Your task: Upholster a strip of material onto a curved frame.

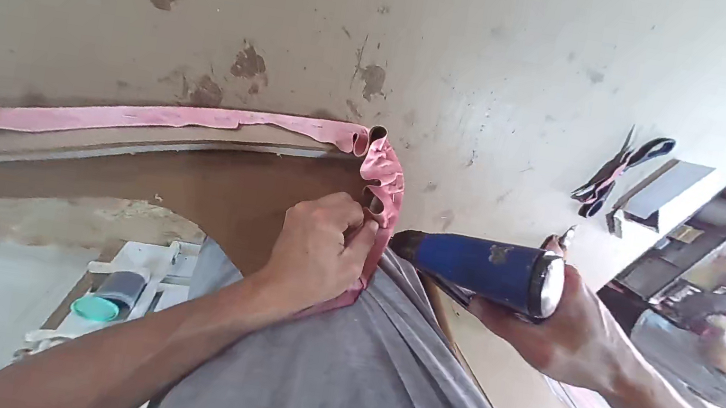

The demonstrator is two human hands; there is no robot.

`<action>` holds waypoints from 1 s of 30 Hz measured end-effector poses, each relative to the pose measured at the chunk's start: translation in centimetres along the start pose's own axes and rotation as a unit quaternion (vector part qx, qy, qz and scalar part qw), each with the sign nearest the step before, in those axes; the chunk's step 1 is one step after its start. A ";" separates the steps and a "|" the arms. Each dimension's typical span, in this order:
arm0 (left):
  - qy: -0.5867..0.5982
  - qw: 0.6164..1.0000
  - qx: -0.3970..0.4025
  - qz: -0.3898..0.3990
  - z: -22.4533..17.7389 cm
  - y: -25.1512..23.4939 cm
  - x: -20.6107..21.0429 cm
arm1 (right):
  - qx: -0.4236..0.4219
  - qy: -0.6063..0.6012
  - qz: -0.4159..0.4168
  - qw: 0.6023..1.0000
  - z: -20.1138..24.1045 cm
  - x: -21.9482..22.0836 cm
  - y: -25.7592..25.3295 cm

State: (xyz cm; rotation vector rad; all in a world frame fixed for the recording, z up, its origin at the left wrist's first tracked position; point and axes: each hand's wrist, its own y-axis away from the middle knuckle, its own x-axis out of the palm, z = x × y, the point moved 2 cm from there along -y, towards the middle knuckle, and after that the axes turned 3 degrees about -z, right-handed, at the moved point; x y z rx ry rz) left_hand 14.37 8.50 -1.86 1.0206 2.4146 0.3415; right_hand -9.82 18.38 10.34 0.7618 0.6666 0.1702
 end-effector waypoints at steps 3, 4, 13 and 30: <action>0.010 1.000 0.001 -0.004 0.2 0.1 0.3 | 0.005 0.017 0.007 1.000 0.0 0.7 -0.4; 0.015 1.000 -0.001 -0.005 0.3 0.2 0.4 | 0.010 0.026 0.009 1.000 0.1 0.8 -0.5; 0.035 0.999 -0.027 0.011 0.9 -0.3 0.3 | 0.005 0.057 0.048 0.997 2.3 1.7 0.4; -0.095 0.945 -0.069 0.307 -6.4 -0.6 -6.4 | 0.015 0.145 -0.286 0.947 -6.6 3.7 -5.8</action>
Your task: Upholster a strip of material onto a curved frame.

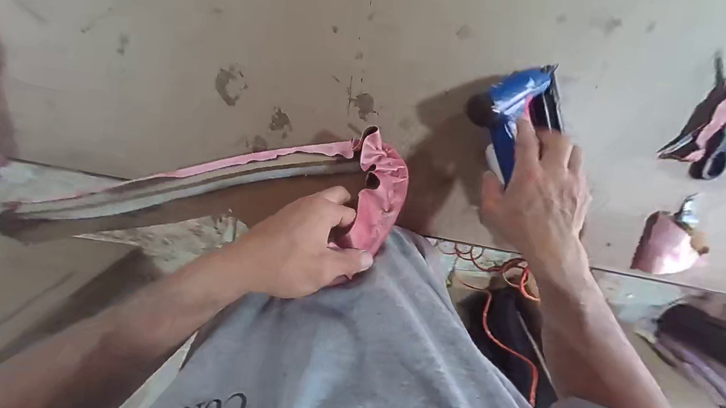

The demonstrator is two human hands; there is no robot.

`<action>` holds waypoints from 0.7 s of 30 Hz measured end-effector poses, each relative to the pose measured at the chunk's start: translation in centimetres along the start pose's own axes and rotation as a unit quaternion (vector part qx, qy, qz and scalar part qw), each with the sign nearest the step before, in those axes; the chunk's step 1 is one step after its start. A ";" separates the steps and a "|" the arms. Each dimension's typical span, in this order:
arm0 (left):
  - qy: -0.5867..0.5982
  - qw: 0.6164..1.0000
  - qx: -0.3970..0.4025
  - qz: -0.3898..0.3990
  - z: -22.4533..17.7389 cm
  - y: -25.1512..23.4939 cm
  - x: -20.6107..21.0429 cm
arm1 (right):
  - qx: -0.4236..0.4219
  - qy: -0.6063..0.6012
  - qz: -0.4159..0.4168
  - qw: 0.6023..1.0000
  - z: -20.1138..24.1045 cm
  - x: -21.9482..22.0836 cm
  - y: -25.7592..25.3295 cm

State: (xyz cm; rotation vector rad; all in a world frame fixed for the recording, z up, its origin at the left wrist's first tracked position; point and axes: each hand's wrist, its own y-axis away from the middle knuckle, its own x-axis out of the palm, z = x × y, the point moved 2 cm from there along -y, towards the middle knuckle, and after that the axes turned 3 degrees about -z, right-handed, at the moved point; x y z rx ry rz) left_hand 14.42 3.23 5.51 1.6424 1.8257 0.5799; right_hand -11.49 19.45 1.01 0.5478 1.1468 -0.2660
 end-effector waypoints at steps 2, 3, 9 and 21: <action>0.149 0.989 0.006 0.014 -0.3 0.1 -0.6 | -0.155 -0.120 -0.005 0.981 2.9 0.7 0.6; 0.221 0.975 0.015 0.027 -0.7 0.2 -0.9 | -0.222 -0.181 -0.016 0.958 4.5 1.4 1.0; -0.008 0.999 -0.005 0.041 -4.2 1.2 -3.2 | -0.360 -0.300 -0.090 0.879 10.0 4.4 -0.6; 0.200 0.979 -0.023 -0.036 -2.9 -0.8 -2.8 | -0.267 -0.348 -0.098 0.893 8.4 6.7 -1.6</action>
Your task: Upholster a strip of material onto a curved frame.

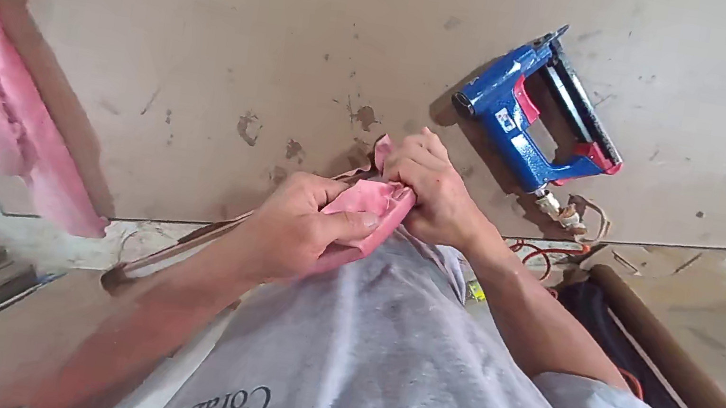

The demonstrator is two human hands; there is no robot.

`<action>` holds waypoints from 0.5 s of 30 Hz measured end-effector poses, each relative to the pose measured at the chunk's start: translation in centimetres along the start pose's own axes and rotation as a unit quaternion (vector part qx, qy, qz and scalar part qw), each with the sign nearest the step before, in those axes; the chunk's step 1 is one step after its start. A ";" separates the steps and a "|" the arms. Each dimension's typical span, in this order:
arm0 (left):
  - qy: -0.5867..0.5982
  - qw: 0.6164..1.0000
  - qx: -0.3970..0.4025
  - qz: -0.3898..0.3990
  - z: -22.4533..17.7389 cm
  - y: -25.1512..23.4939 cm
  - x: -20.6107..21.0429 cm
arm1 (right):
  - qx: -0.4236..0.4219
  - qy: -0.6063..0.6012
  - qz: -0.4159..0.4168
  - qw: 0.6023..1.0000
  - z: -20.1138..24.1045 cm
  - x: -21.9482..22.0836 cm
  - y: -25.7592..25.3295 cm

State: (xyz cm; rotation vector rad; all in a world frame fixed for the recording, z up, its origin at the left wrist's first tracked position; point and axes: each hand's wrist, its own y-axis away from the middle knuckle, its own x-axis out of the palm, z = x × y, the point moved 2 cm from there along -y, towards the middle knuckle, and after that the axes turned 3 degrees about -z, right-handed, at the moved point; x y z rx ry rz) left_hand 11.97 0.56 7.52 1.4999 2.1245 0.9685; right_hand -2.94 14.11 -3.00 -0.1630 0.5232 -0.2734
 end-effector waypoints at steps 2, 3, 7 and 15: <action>-0.014 0.999 0.040 -0.018 0.6 -0.7 0.4 | 0.113 0.099 -0.016 0.989 -0.1 -2.6 0.4; -0.022 0.998 0.060 -0.030 0.8 -1.0 0.5 | 0.195 0.169 -0.031 0.966 -0.5 -4.3 0.8; -0.151 0.977 0.107 -0.102 2.1 -2.3 2.6 | 0.377 0.351 -0.041 0.856 -5.1 -7.5 3.2; -0.282 0.920 0.126 -0.242 3.2 -8.4 3.7 | 0.492 0.328 0.032 0.806 -2.3 -13.1 2.0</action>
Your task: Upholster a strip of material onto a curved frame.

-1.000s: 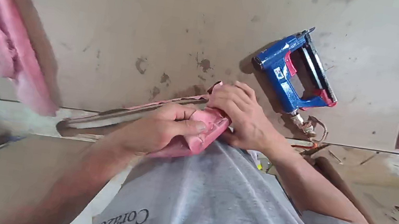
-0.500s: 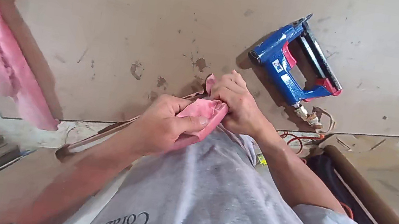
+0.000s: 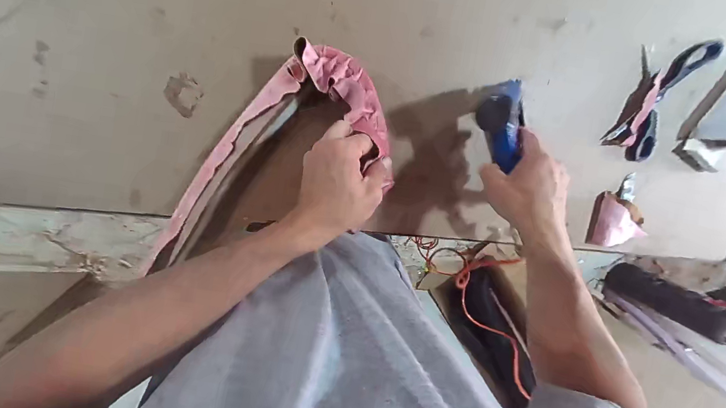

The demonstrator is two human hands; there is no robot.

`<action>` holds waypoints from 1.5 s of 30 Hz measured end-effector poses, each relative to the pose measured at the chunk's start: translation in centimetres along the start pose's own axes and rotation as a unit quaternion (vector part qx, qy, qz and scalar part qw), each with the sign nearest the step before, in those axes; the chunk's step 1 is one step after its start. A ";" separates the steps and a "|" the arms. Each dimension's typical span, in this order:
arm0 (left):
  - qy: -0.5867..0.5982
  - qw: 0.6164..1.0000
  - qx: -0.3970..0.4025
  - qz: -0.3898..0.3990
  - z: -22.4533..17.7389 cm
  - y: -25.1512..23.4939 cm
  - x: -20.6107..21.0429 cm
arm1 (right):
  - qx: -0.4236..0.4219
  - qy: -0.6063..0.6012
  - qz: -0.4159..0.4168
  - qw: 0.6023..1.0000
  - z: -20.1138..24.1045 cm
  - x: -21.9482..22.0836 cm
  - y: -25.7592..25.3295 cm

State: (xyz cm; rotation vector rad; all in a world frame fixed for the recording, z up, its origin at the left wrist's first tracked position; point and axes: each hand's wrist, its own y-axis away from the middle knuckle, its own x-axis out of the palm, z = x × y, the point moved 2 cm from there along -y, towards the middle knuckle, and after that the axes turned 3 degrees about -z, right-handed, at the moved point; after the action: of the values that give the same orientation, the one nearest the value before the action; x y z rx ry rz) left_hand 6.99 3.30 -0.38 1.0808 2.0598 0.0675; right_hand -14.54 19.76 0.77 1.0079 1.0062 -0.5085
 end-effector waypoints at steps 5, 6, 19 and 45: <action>0.025 0.998 -0.045 -0.020 4.3 -0.1 4.1 | -0.161 -0.022 0.035 0.986 -0.2 -3.9 3.1; 0.043 0.998 -0.036 -0.042 4.6 0.3 4.4 | -0.228 -0.010 0.043 0.973 0.6 -3.7 3.3; 0.118 0.985 -0.048 -0.115 5.9 1.0 5.1 | -0.400 0.055 0.103 0.909 3.6 0.0 2.2; -0.091 0.891 0.440 -0.068 8.5 -0.5 3.4 | -0.253 -0.022 -0.013 0.967 0.4 1.0 8.6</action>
State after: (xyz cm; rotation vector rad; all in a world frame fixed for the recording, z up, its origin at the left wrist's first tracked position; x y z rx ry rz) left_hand 11.23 2.90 -8.53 1.3713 1.9933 -1.0940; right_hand -7.40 23.54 3.87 0.5252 1.0406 -0.2706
